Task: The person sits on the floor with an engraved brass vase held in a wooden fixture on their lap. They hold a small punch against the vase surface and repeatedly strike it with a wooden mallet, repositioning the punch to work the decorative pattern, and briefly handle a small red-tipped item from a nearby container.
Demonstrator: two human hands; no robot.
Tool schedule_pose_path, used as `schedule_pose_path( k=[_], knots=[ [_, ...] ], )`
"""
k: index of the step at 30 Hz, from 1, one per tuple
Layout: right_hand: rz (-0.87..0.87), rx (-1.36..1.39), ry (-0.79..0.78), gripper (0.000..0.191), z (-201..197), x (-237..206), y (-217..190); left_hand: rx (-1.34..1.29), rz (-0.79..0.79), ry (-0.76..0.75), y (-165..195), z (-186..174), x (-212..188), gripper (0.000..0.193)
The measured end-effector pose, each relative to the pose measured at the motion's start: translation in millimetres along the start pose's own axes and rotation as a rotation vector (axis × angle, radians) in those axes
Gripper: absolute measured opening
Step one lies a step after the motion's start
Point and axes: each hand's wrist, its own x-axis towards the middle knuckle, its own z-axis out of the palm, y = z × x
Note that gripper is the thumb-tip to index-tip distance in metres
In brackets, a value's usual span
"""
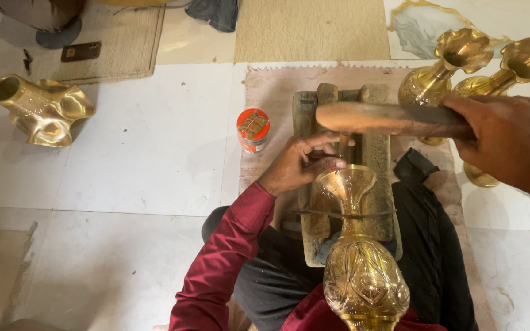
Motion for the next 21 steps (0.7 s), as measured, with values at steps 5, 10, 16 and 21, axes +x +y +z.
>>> schedule_pose_path(
  k=[5, 10, 16, 21],
  knots=[
    [0.178, 0.382, 0.020, 0.030, -16.6, 5.8, -11.7, -0.132, 0.103, 0.062, -3.5, 4.4, -10.5, 0.054],
    [0.037, 0.458, 0.184, 0.039, -26.0, -2.8, -18.6, -0.153, 0.097, 0.118, -11.1, 7.3, -14.5, 0.053],
    [0.200, 0.441, -0.074, 0.037, -15.8, 10.0, -16.8, -0.205, 0.125, 0.127, -19.4, 12.1, -12.4, 0.050],
    [0.041, 0.103, -0.001, 0.037, -7.7, 15.2, -8.1, -0.163, 0.174, 0.143, -17.5, 14.0, -14.5, 0.054]
  ],
)
